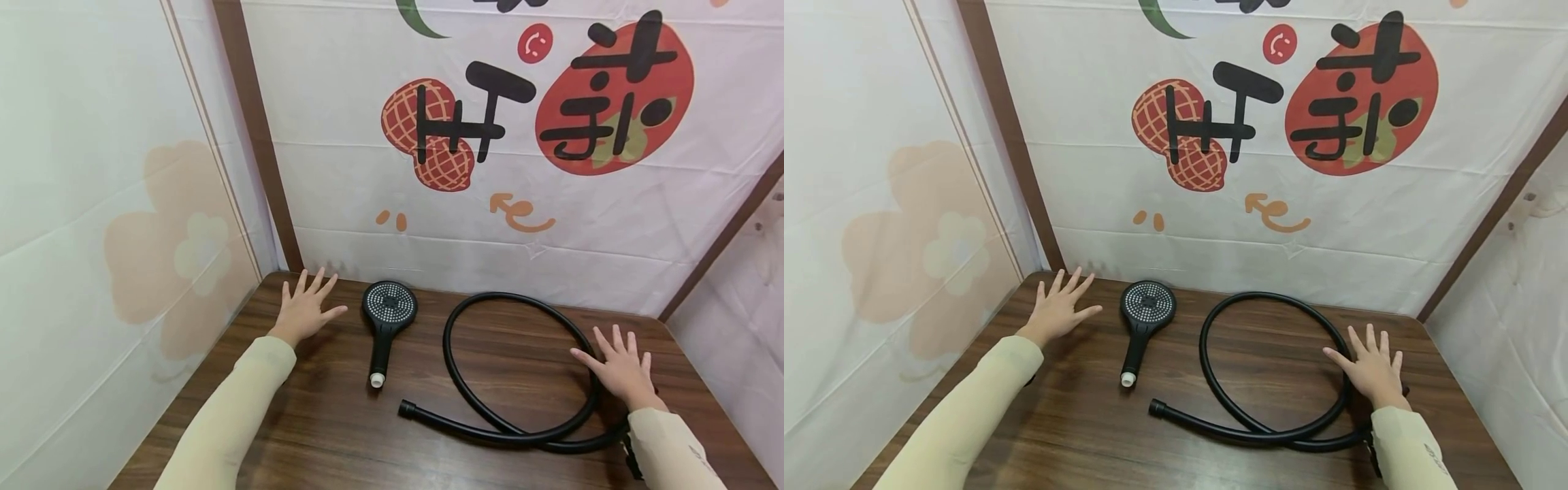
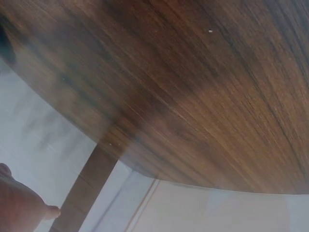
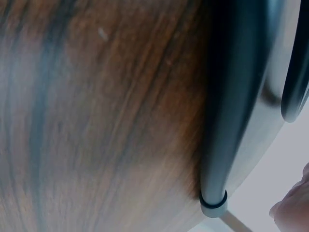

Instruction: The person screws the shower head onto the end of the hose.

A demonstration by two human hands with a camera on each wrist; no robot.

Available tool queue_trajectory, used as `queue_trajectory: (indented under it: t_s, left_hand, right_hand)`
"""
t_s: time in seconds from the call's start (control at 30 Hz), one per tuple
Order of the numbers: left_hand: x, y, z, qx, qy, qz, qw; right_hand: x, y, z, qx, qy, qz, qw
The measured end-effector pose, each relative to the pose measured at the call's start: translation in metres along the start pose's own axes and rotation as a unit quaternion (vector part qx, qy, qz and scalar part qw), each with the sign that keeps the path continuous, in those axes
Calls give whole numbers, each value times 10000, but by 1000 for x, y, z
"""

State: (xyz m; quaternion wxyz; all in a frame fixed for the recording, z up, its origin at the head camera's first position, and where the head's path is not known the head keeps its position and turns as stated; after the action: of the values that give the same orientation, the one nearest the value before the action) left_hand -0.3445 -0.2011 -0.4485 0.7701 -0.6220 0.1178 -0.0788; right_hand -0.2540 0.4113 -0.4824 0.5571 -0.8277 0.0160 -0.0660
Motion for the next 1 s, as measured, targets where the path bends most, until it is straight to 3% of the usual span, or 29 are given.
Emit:
queue_trajectory:
  t_s: [0.5, 1.0]
  left_hand:
    - [-1, 5, 1, 106, 141, 5, 9998]
    - [-8, 8, 17, 44, 373, -41, 9993]
  right_hand:
    - [-1, 6, -21, 63, -368, 18, 9993]
    - [-10, 16, -36, 209, -510, 22, 9985]
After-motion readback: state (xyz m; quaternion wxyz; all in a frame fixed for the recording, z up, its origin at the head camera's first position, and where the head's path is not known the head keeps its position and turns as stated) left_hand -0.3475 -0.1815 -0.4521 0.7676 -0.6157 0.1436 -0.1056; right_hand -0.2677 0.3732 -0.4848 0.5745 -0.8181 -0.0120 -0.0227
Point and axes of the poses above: each hand's wrist, its own x-axis away from the middle knuckle, its own y-axis out of the palm, z = x × y, the point moved 2 cm from there along -x, towards the middle knuckle, and after that the axes turned 4 degrees about y, right-handed, at the moved point
